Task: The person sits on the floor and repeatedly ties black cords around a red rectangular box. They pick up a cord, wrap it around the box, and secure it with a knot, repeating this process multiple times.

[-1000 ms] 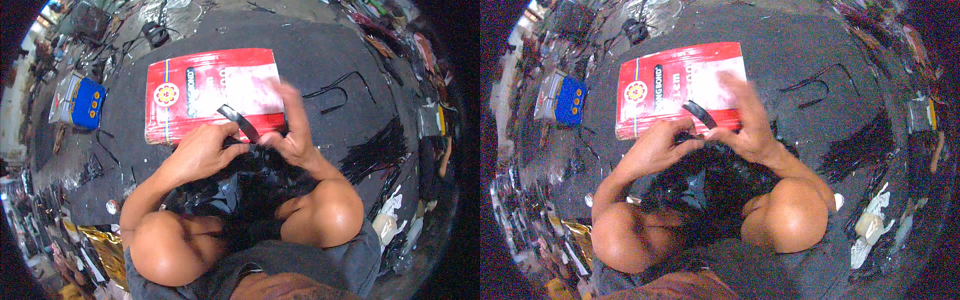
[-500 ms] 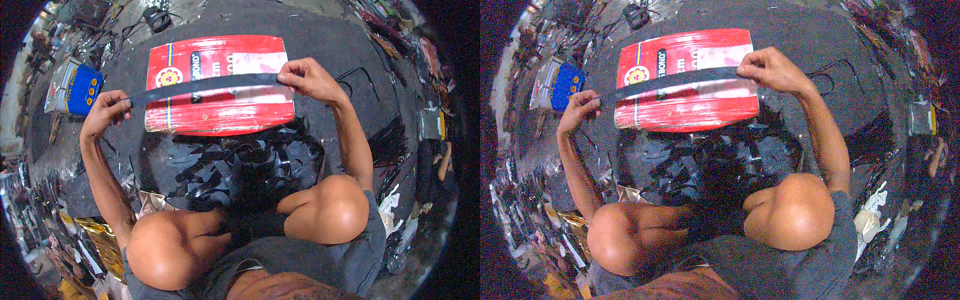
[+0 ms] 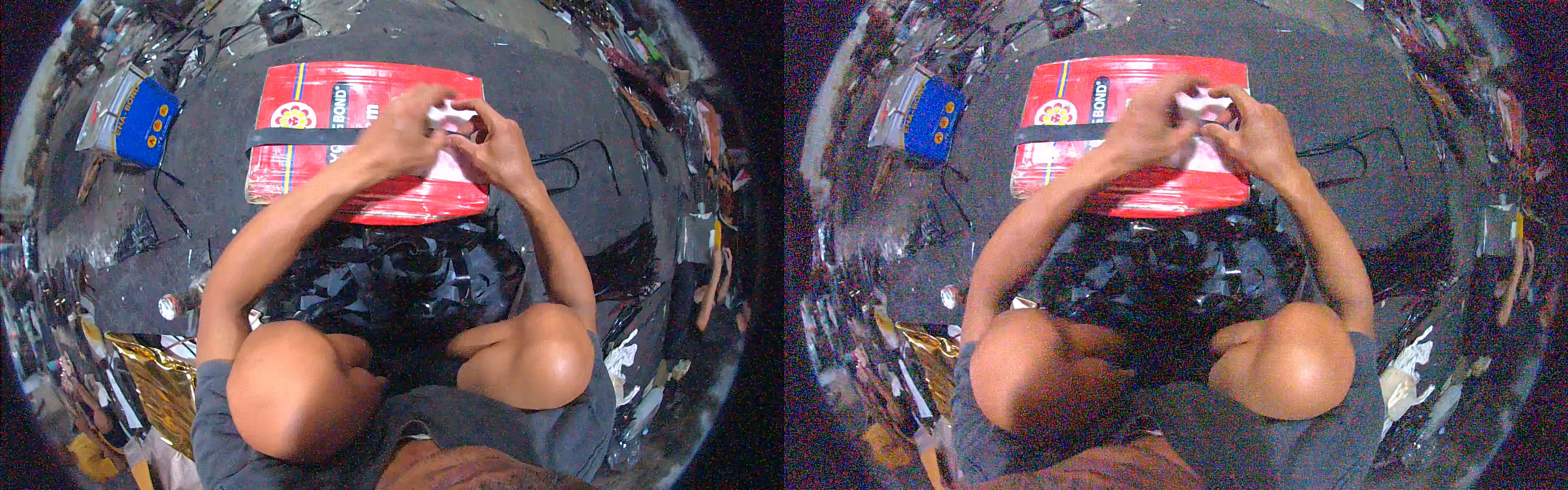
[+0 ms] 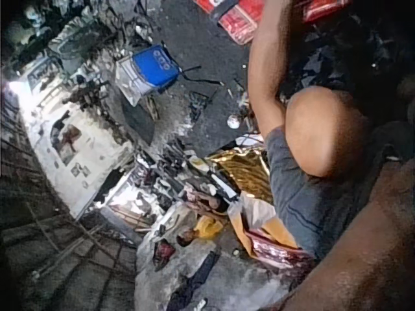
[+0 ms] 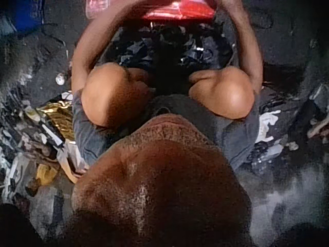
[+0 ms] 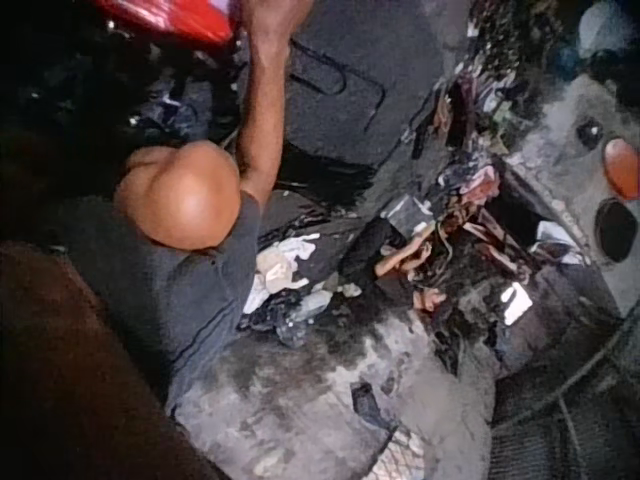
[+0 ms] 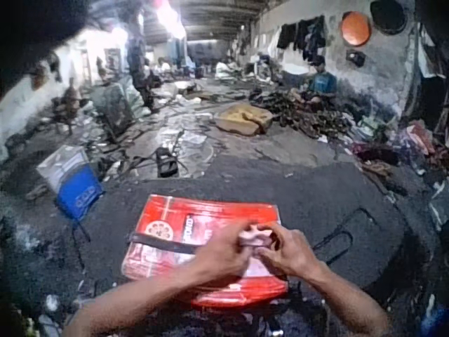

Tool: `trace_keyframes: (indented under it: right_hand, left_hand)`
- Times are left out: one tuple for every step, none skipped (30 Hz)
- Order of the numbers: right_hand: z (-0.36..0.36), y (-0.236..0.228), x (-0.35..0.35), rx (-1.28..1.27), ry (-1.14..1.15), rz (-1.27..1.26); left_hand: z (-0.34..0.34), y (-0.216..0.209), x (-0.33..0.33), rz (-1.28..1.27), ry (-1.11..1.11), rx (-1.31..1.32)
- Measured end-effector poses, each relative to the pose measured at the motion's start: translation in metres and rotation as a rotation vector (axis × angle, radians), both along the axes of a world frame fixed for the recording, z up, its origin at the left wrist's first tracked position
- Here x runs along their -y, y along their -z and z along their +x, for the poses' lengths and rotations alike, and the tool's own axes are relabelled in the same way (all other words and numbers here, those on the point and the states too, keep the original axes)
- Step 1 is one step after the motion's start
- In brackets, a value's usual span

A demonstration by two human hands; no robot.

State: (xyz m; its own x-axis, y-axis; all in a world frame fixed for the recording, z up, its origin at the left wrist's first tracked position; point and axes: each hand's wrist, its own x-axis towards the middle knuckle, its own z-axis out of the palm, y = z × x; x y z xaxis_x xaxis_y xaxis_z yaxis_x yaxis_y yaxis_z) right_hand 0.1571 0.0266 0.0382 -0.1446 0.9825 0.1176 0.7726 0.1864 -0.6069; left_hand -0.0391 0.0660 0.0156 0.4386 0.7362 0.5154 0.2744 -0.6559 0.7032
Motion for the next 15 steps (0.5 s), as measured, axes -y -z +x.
trace_keyframes:
  right_hand:
    - [0.002,0.003,0.001,-0.009,0.012,0.067]
    - [0.004,0.004,0.003,0.007,0.028,0.086]
    - [0.005,0.005,0.004,0.024,0.045,0.105]
    - [0.008,0.006,0.006,0.040,0.067,0.121]
    - [0.010,0.008,0.009,0.005,0.069,0.162]
    - [0.014,0.008,0.009,0.026,0.053,0.198]
    - [0.016,0.008,0.009,0.044,0.033,0.229]
    - [0.018,0.008,0.010,0.062,0.011,0.260]
    - [0.020,0.008,0.011,0.082,-0.013,0.300]
    - [0.021,0.007,0.011,0.102,-0.040,0.342]
    - [0.022,0.007,0.011,0.122,-0.068,0.384]
    - [0.023,0.006,0.011,0.142,-0.082,0.415]
    - [0.025,0.004,0.012,0.166,-0.095,0.448]
    - [0.027,0.003,0.013,0.189,-0.109,0.482]
    - [0.028,0.003,0.013,0.189,-0.113,0.475]
  left_hand:
    - [0.014,0.002,0.001,0.039,0.069,0.018]
    - [0.017,0.004,0.002,-0.041,0.046,0.007]
    - [0.019,0.007,0.004,-0.121,0.024,-0.004]
    - [0.023,0.008,0.007,-0.204,0.007,-0.017]
    - [0.023,0.006,0.014,-0.225,-0.003,0.018]
    - [0.024,0.010,0.012,-0.167,-0.001,0.015]
    - [0.023,0.013,0.012,-0.114,-0.004,0.010]
    - [0.024,0.017,0.013,-0.061,-0.007,0.006]
    - [0.025,0.020,0.012,-0.072,-0.024,-0.016]
    - [0.026,0.020,0.012,-0.053,-0.031,-0.030]
    - [0.027,0.020,0.011,-0.034,-0.039,-0.045]
    - [0.027,0.020,0.011,-0.014,-0.048,-0.060]
    - [0.028,0.021,0.011,-0.002,-0.061,-0.070]
    - [0.027,0.021,0.012,0.011,-0.074,-0.079]
    - [0.027,0.022,0.012,0.023,-0.088,-0.089]
